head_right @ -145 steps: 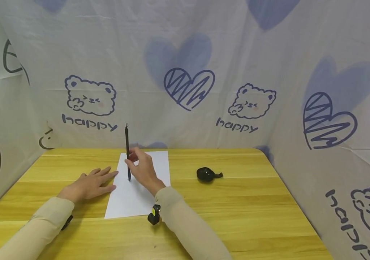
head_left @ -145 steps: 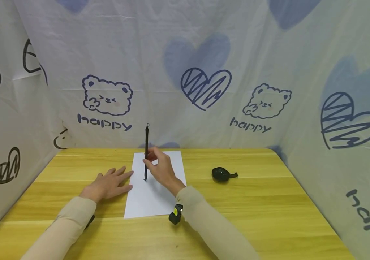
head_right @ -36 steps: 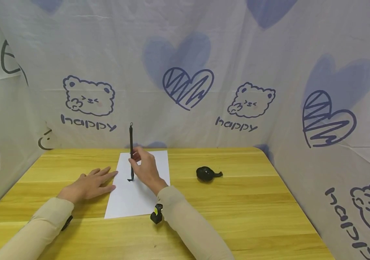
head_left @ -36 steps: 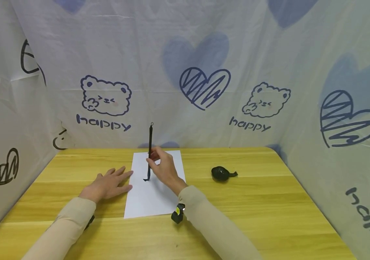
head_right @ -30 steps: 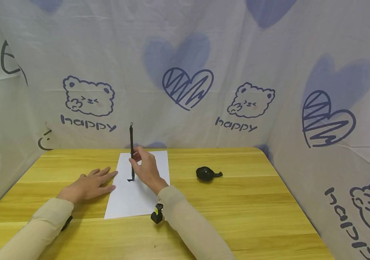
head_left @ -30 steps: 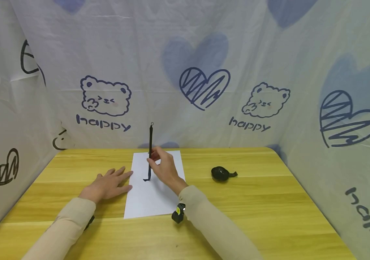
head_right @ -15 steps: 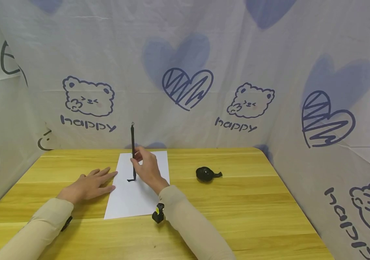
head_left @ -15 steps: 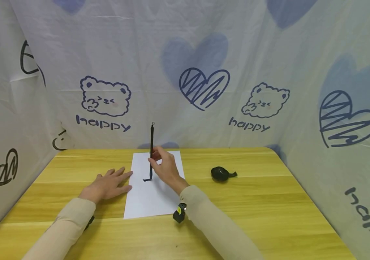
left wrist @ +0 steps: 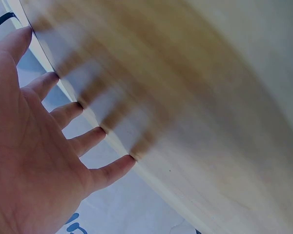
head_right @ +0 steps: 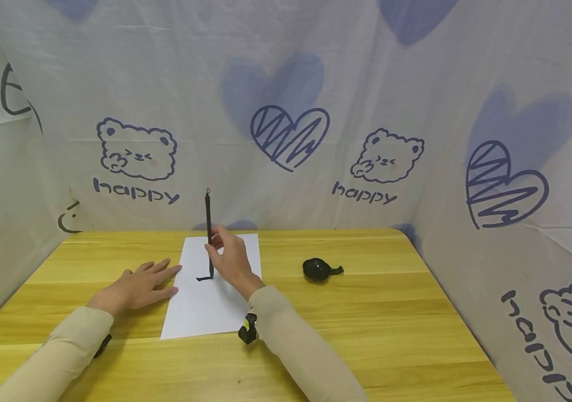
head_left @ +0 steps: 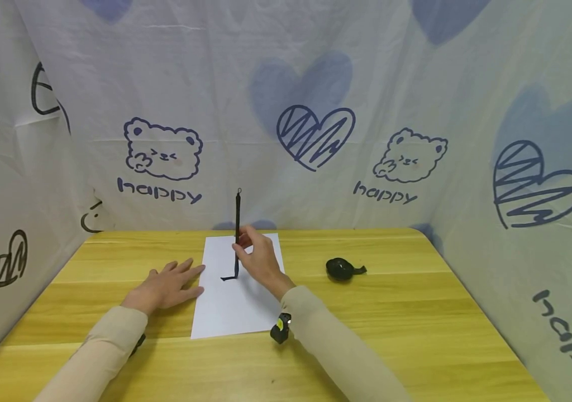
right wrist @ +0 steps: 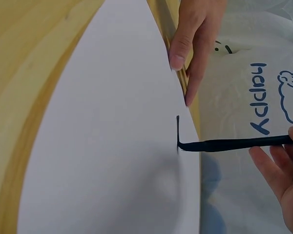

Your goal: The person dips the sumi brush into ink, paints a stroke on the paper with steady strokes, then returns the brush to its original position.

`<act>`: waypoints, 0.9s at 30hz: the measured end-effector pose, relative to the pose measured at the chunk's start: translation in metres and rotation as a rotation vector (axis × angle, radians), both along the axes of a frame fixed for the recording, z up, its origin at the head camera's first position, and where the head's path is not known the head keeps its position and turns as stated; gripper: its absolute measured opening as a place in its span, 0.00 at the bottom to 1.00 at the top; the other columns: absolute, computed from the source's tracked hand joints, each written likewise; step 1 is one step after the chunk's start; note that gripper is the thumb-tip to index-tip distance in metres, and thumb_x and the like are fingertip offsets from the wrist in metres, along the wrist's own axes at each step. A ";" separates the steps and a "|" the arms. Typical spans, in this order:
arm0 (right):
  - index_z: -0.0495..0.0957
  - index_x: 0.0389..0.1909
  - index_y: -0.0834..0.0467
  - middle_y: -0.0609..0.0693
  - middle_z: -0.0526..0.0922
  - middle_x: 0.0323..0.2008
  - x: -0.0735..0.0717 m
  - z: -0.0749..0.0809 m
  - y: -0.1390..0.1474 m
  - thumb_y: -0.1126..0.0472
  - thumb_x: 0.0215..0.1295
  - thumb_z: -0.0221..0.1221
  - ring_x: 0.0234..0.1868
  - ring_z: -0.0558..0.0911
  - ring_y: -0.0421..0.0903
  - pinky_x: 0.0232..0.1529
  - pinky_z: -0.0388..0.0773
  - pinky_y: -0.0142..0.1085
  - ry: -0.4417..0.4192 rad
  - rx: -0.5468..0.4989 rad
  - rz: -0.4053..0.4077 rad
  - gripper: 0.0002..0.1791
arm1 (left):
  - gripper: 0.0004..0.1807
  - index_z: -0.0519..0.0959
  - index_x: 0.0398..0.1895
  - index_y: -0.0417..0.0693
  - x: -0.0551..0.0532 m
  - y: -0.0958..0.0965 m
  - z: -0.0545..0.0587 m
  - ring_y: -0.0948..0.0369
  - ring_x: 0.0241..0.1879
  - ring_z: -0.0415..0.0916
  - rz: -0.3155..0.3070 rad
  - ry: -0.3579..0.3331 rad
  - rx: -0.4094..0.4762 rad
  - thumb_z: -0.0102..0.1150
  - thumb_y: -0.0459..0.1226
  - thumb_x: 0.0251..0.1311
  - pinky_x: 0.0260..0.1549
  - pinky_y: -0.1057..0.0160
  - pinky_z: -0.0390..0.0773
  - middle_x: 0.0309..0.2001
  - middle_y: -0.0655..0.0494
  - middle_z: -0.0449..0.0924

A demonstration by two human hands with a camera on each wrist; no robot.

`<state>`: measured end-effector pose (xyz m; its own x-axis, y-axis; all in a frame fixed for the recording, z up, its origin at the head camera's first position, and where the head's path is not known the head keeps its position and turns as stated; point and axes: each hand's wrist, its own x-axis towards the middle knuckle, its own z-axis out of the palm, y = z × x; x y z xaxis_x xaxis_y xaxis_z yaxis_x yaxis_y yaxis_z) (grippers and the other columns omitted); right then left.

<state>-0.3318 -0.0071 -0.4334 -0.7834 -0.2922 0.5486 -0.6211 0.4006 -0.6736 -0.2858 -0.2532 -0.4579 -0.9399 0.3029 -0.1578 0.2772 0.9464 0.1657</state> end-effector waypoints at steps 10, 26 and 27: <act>0.79 0.48 0.63 0.57 0.88 0.37 -0.002 0.000 0.003 0.69 0.68 0.65 0.39 0.87 0.50 0.44 0.86 0.36 0.021 0.002 0.005 0.10 | 0.40 0.61 0.81 0.56 -0.001 -0.002 -0.003 0.25 0.75 0.52 -0.008 0.010 0.013 0.47 0.64 0.73 0.64 0.15 0.53 0.80 0.36 0.55; 0.79 0.48 0.63 0.57 0.88 0.37 -0.003 0.002 0.010 0.69 0.68 0.65 0.38 0.87 0.50 0.42 0.85 0.33 0.039 0.021 -0.004 0.10 | 0.39 0.61 0.81 0.55 0.001 -0.004 0.000 0.25 0.75 0.52 -0.026 0.017 0.026 0.46 0.63 0.74 0.63 0.15 0.53 0.80 0.35 0.55; 0.79 0.48 0.63 0.57 0.88 0.37 -0.003 0.002 0.010 0.69 0.68 0.65 0.38 0.87 0.50 0.42 0.85 0.31 0.037 0.020 -0.004 0.10 | 0.40 0.61 0.81 0.55 0.001 -0.003 0.000 0.25 0.75 0.52 -0.023 0.015 0.024 0.46 0.63 0.74 0.63 0.16 0.53 0.81 0.35 0.55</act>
<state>-0.3349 0.0032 -0.4315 -0.7640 -0.3006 0.5709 -0.6436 0.4166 -0.6420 -0.2852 -0.2566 -0.4582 -0.9347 0.3282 -0.1364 0.3017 0.9356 0.1836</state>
